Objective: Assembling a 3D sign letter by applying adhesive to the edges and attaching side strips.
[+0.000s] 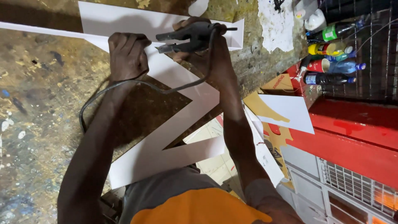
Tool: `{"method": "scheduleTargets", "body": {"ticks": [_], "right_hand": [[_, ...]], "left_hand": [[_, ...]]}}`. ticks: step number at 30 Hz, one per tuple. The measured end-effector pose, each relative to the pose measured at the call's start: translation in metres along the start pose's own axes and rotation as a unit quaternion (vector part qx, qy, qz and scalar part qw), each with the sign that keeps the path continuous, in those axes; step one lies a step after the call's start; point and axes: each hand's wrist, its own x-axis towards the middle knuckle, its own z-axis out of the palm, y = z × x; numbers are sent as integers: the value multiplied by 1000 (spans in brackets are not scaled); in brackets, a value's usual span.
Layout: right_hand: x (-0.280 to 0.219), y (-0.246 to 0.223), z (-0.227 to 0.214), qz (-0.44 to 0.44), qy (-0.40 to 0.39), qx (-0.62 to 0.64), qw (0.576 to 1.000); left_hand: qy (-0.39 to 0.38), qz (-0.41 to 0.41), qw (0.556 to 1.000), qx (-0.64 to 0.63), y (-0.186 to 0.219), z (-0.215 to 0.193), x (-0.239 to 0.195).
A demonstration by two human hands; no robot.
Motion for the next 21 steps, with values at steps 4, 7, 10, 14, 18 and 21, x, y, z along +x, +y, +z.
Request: {"method": "scheduleTargets", "body": {"ticks": [4, 7, 10, 14, 18, 21], "right_hand": [[2, 23, -6, 31, -73, 225, 971], [5, 47, -14, -7, -49, 83, 995], [9, 58, -21, 48, -88, 230, 968], [2, 48, -7, -45, -61, 51, 996], [7, 60, -8, -76, -64, -11, 995], [10, 66, -9, -32, -73, 42, 996]], "left_hand": [[1, -10, 1000, -23, -2, 1, -3], [-6, -21, 1000, -7, -6, 4, -6], [-14, -21, 1000, 6, -6, 3, -3], [-5, -6, 1000, 23, -8, 4, -4], [2, 5, 1000, 18, -10, 2, 0], [-15, -6, 999, 31, -11, 5, -5]]}}
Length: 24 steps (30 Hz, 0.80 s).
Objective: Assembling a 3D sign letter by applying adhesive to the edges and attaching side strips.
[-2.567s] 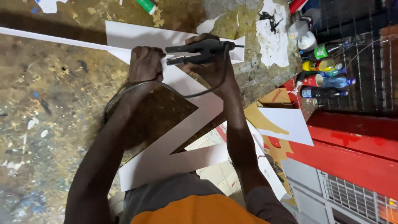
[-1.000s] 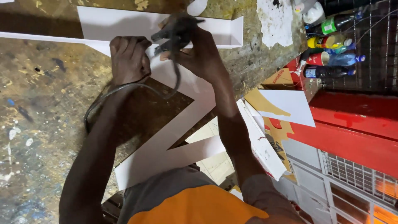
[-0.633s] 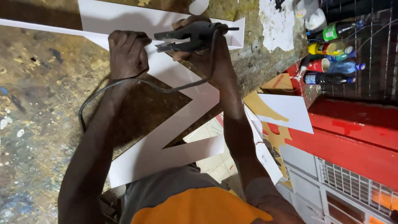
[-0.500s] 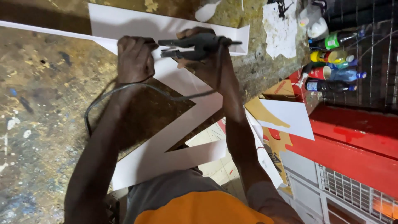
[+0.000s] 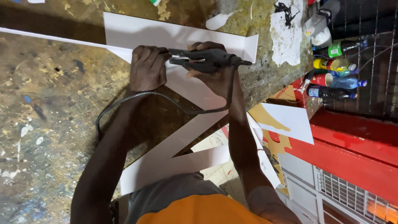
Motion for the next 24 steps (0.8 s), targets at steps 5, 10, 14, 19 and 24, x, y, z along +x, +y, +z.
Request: {"method": "scheduleTargets", "body": {"ticks": [5, 10, 14, 19, 24], "right_hand": [[8, -11, 10, 8, 8, -81, 997], [17, -19, 18, 25, 37, -143, 989], [20, -18, 14, 6, 31, -353, 935], [29, -22, 22, 77, 42, -397, 914], [23, -6, 12, 51, 59, -448, 891]], "left_hand": [[-10, 7, 1000, 16, -3, 2, -3], [0, 1, 1000, 13, -3, 4, -4], [-29, -15, 999, 8, 0, 1, -2], [-45, -44, 998, -21, 7, -4, -1], [-119, -58, 991, -7, 3, -2, -4]]}}
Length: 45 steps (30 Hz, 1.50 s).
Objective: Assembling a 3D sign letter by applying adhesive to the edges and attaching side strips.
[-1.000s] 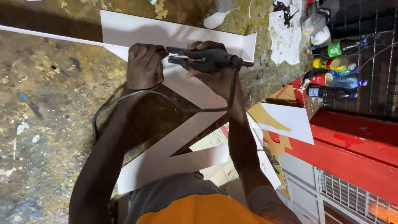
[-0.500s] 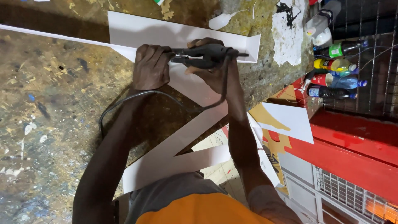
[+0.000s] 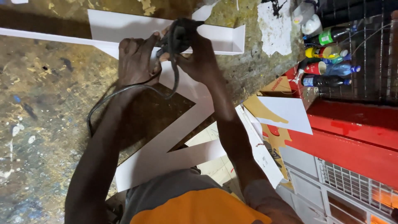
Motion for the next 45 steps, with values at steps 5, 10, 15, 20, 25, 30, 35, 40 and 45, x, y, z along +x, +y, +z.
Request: {"method": "scheduleTargets", "body": {"ticks": [5, 10, 15, 20, 25, 30, 35, 40, 45], "right_hand": [[1, -1, -3, -62, -4, 39, 997], [6, 5, 1, -134, 9, 64, 989], [5, 1, 6, -117, 12, 68, 991], [6, 7, 11, -107, 35, 40, 993], [5, 14, 15, -119, 59, 47, 990], [3, 20, 12, -111, 20, 72, 991], [7, -5, -11, -215, -15, 93, 972], [5, -23, -21, -191, -33, 75, 978], [12, -10, -8, -155, -37, 59, 985]], "left_hand": [[33, -8, 999, 34, 0, 12, -3], [21, 14, 999, 34, 10, -5, 1], [5, -5, 999, 42, 6, 2, 0], [21, 10, 1000, 17, 11, -4, 2], [37, 20, 999, 9, 12, -6, 3], [1, 1, 999, 34, 10, -3, 1], [6, -3, 1000, 22, 7, 2, -1], [-20, -11, 1000, 20, 17, -12, 5], [-37, -50, 997, -41, 17, -13, 4]]}}
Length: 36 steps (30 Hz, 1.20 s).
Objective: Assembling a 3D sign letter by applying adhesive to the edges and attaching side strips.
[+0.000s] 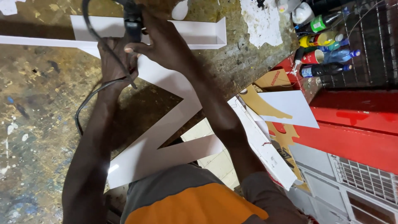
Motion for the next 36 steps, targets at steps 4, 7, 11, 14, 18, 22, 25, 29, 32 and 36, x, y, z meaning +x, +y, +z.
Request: {"method": "scheduleTargets", "body": {"ticks": [4, 7, 11, 14, 18, 22, 25, 29, 32, 36], "right_hand": [[-1, 4, 1, -20, 0, -4, 1000], [-1, 7, 3, -11, 4, 4, 1000], [0, 23, 12, -7, -1, -13, 1000], [2, 31, 16, -15, -8, -32, 999], [2, 42, 24, -49, 2, -63, 997], [2, 47, 29, -55, -1, -67, 996], [2, 45, 26, -56, 1, -81, 995], [4, 35, 18, -62, -4, -55, 997], [4, 34, 17, -60, -8, -55, 997], [4, 34, 20, -70, 3, -70, 995]], "left_hand": [[34, 67, 992, 103, -27, 27, -2], [26, 66, 997, -24, -34, 36, -3], [75, 98, 988, 88, -37, 31, -5], [45, 83, 991, 94, -35, 28, -6], [19, 61, 996, 55, -26, 20, -8], [29, 55, 998, 17, -35, 27, -14], [29, 67, 995, 63, -34, 28, -11], [27, 53, 997, 46, -25, 21, -10], [29, 64, 997, 35, -23, 21, -8], [31, 74, 995, 63, -24, 22, -9]]}}
